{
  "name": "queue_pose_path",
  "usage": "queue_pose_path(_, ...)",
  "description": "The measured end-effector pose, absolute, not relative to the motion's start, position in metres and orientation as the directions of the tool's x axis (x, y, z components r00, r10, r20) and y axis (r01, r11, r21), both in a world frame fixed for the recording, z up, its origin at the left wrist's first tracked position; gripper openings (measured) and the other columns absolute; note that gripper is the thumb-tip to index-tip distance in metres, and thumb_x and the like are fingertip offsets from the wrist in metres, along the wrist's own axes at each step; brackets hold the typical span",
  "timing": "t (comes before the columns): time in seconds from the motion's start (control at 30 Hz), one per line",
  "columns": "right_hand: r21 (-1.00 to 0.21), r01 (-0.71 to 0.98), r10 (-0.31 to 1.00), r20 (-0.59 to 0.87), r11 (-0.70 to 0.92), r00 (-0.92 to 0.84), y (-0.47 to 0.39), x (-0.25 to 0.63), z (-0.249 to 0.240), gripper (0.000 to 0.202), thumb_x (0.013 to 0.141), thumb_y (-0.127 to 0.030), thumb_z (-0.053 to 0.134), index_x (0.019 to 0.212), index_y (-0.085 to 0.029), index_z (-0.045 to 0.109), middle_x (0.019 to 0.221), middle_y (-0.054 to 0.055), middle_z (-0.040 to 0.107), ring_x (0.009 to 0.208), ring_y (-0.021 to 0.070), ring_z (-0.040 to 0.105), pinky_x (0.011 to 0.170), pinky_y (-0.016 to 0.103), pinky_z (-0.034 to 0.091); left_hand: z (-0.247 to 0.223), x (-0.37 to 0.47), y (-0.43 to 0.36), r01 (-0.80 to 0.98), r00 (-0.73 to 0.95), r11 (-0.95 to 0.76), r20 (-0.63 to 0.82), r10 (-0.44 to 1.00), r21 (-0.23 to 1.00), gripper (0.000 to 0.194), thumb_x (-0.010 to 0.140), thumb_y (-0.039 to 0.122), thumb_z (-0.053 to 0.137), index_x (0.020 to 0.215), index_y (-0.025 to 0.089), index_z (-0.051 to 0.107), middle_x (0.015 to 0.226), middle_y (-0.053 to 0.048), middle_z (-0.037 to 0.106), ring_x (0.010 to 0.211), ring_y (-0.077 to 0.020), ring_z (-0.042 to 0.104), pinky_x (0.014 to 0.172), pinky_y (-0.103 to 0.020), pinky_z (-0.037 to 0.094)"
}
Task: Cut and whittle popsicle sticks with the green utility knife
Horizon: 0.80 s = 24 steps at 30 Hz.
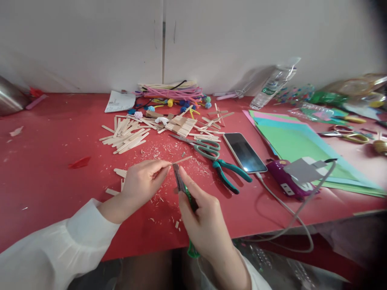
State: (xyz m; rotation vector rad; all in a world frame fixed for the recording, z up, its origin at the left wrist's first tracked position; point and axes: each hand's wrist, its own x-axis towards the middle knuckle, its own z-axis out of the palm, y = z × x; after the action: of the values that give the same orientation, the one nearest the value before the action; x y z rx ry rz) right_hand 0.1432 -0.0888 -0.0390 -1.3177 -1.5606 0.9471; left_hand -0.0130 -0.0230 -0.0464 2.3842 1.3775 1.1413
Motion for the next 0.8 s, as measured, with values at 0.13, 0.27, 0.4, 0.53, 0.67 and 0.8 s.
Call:
queue_pose_path(0.13, -0.969, 0.245, 0.996, 0.019, 0.04, -0.09, -0.0896, 0.1447, -0.0382, 0.053, 0.085, -0.014, 0.044, 0.137, -0.019, 0.048, 0.061, -0.002, 0.06, 0.042, 0.0085, 0.048, 0.037, 0.018, 0.039, -0.0458, -0.0125, -0.0229, 0.708, 0.315, -0.569, 0.534, 0.785, 0.418, 0.024, 0.091, 0.03, 0.048, 0.086, 0.02, 0.069, 0.081, -0.003, 0.075, 0.07, -0.0155, 0.068, 0.065, -0.023, 0.05)
queue_pose_path(0.27, -0.963, 0.258, 0.996, 0.068, 0.082, -0.063, -0.0901, 0.1457, -0.0395, 0.052, 0.084, -0.014, 0.045, 0.136, -0.019, 0.05, 0.065, -0.001, 0.061, 0.041, 0.0076, 0.045, 0.035, 0.018, 0.035, -0.0429, -0.011, -0.0242, 0.681, 0.285, -0.527, 0.478, 0.831, 0.509, 0.023, 0.09, 0.031, 0.05, 0.082, 0.019, 0.068, 0.072, -0.001, 0.073, 0.061, -0.0136, 0.065, 0.055, -0.021, 0.046)
queue_pose_path(0.4, -0.937, 0.311, 0.987, 0.154, 0.158, -0.037, -0.0899, 0.1462, -0.0424, 0.053, 0.084, -0.013, 0.045, 0.137, -0.018, 0.048, 0.075, 0.003, 0.066, 0.044, 0.0089, 0.049, 0.037, 0.02, 0.038, -0.0432, -0.011, -0.0245, 0.647, 0.252, -0.478, 0.425, 0.869, 0.594, 0.023, 0.089, 0.033, 0.051, 0.082, 0.019, 0.067, 0.071, -0.001, 0.072, 0.059, -0.0136, 0.064, 0.054, -0.021, 0.046)
queue_pose_path(0.53, -0.954, 0.267, 0.99, 0.131, 0.14, -0.049, -0.0885, 0.1465, -0.0429, 0.051, 0.085, -0.014, 0.046, 0.135, -0.022, 0.051, 0.067, 0.0, 0.065, 0.038, 0.0091, 0.049, 0.039, 0.022, 0.043, -0.0435, -0.0115, -0.0241, 0.627, 0.251, -0.473, 0.414, 0.875, 0.619, 0.022, 0.088, 0.033, 0.051, 0.081, 0.019, 0.067, 0.072, -0.001, 0.072, 0.061, -0.0144, 0.065, 0.055, -0.021, 0.047)
queue_pose_path(0.67, -0.972, 0.227, 0.997, 0.055, 0.068, -0.063, -0.0878, 0.1459, -0.0406, 0.052, 0.084, -0.013, 0.048, 0.135, -0.023, 0.051, 0.055, -0.004, 0.058, 0.034, 0.009, 0.047, 0.034, 0.021, 0.041, -0.0419, -0.0114, -0.0241, 0.623, 0.271, -0.499, 0.432, 0.86, 0.603, 0.02, 0.088, 0.03, 0.051, 0.082, 0.019, 0.066, 0.072, 0.0, 0.072, 0.06, -0.013, 0.064, 0.054, -0.021, 0.047)
queue_pose_path(0.8, -0.973, 0.226, 0.997, 0.031, 0.047, -0.077, -0.0882, 0.1466, -0.0385, 0.055, 0.083, -0.013, 0.048, 0.137, -0.021, 0.048, 0.052, -0.004, 0.058, 0.036, 0.0104, 0.05, 0.037, 0.022, 0.042, -0.0447, -0.013, -0.0222, 0.679, 0.316, -0.566, 0.51, 0.8, 0.468, 0.021, 0.09, 0.027, 0.049, 0.082, 0.019, 0.066, 0.074, -0.002, 0.072, 0.065, -0.0139, 0.065, 0.059, -0.022, 0.048)
